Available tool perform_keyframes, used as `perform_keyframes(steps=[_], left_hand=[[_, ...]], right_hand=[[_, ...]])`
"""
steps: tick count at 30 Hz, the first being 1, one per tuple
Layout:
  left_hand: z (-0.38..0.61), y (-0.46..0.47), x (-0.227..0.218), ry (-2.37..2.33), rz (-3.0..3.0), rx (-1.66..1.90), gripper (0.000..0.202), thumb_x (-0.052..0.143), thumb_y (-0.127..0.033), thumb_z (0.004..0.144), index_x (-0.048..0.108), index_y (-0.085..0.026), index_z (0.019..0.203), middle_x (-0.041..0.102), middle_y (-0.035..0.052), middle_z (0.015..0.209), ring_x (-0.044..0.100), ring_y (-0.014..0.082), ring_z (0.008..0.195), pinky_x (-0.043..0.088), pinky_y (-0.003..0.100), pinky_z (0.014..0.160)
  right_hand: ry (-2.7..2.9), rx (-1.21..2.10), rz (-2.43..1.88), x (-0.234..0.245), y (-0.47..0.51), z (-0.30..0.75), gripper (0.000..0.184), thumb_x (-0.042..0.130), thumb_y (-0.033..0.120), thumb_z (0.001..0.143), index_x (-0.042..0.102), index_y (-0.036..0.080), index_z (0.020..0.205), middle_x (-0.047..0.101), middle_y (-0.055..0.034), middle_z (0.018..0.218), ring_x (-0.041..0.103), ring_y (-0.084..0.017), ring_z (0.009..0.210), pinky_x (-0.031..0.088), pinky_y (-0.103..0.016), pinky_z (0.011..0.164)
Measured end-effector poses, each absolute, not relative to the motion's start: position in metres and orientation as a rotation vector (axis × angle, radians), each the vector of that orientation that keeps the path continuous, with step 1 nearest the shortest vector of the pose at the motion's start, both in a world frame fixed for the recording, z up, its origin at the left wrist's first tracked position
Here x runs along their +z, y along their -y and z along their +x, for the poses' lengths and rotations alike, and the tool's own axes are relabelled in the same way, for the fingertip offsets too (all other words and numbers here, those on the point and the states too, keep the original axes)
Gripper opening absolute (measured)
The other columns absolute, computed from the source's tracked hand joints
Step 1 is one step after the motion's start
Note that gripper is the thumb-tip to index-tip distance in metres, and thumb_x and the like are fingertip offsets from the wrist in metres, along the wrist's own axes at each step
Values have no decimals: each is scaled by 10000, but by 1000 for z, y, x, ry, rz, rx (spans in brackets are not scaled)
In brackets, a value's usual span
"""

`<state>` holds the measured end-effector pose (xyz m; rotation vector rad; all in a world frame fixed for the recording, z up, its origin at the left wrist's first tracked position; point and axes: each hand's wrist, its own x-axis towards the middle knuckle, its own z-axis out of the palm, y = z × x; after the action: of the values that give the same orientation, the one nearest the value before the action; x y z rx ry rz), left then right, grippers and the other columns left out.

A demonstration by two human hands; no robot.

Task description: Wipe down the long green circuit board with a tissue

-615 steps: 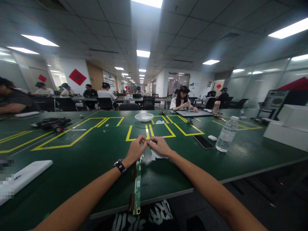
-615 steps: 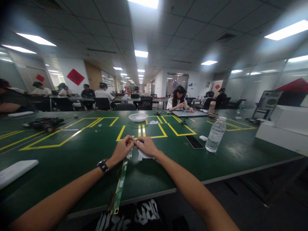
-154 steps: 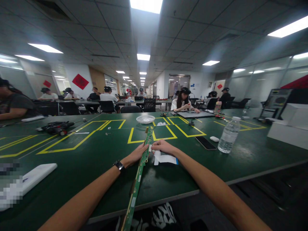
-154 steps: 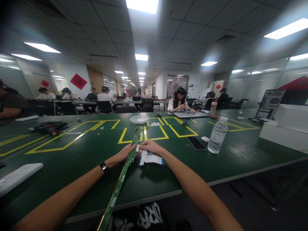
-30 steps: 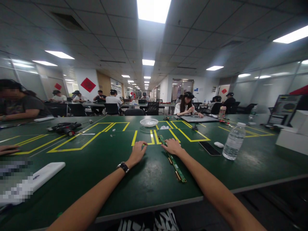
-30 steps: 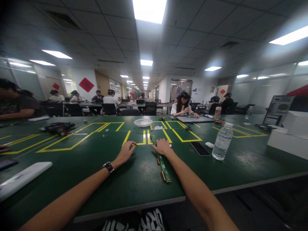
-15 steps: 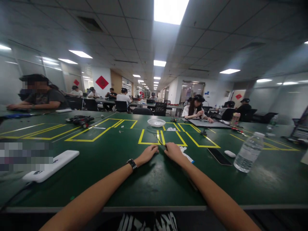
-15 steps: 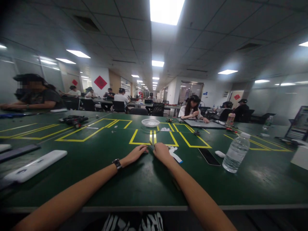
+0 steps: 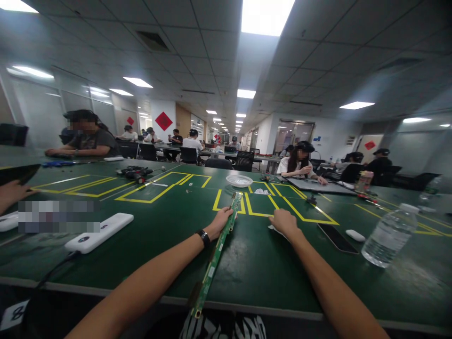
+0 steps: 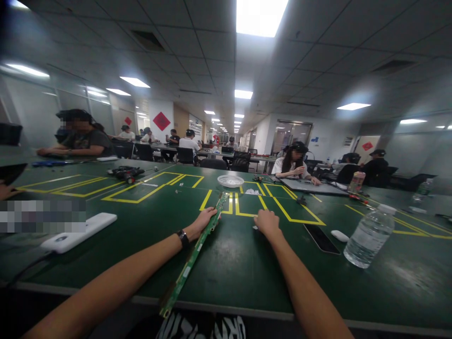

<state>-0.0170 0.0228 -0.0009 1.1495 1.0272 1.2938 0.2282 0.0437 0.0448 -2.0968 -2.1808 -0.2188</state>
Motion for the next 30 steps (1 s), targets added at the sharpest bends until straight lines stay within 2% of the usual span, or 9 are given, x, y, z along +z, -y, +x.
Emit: perform_keyframes(steps=[4, 10, 14, 18, 20, 25, 30], left_hand=[[-14, -21, -1, -983, 1111, 1335, 163, 474, -338, 871, 475, -180, 911, 628, 5, 680, 509, 75, 423, 384, 166, 369], [-13, -19, 0, -943, 1071, 1319, 189, 482, -356, 865, 469, -178, 926, 676, 36, 762, 488, 64, 409, 371, 161, 361], [-15, -21, -3, -983, 1104, 1314, 234, 472, -357, 853, 560, -140, 840, 663, 50, 745, 494, 66, 418, 354, 170, 359], [-18, -23, -5, -1022, 1181, 1302, 314, 453, -367, 847, 623, -118, 758, 625, 38, 644, 504, 76, 439, 350, 170, 370], [-18, -21, -4, -1027, 1188, 1288, 350, 436, -386, 851, 631, -116, 743, 606, 31, 603, 499, 80, 434, 352, 173, 368], [-15, -16, 3, -1031, 1146, 1246, 375, 441, -451, 853, 599, -128, 744, 596, 21, 600, 501, 83, 419, 374, 183, 356], [-15, -18, 1, -972, 1203, 1260, 259, 566, -406, 806, 550, -148, 803, 602, 4, 640, 510, 81, 418, 371, 175, 338]], right_hand=[[2208, -141, -2218, 28, -57, 252, 370, 457, 341, 847, 652, 139, 1089, 593, -203, 1118, 573, -311, 1013, 444, -393, 771], [2413, -249, -1887, 19, -52, 221, 339, 419, 303, 863, 659, 132, 1031, 595, -179, 1070, 540, -291, 1035, 433, -362, 799], [2408, -175, -1798, 19, -51, 215, 389, 385, 384, 886, 645, 148, 1054, 583, -163, 1092, 533, -274, 1027, 413, -358, 831], [2326, -188, -1864, 15, -50, 216, 532, 337, 533, 885, 592, 148, 1148, 529, -181, 1178, 480, -312, 1094, 382, -412, 870], [2367, -167, -1875, 13, -49, 214, 536, 336, 552, 879, 581, 170, 1165, 507, -174, 1210, 450, -328, 1125, 365, -439, 880], [2390, -117, -1821, 11, -51, 210, 417, 424, 452, 857, 576, 169, 1123, 533, -156, 1175, 477, -298, 1089, 380, -377, 838], [2273, 81, -1679, 13, -57, 211, 268, 535, 310, 790, 575, 143, 996, 626, -103, 975, 564, -215, 908, 394, -276, 742]])
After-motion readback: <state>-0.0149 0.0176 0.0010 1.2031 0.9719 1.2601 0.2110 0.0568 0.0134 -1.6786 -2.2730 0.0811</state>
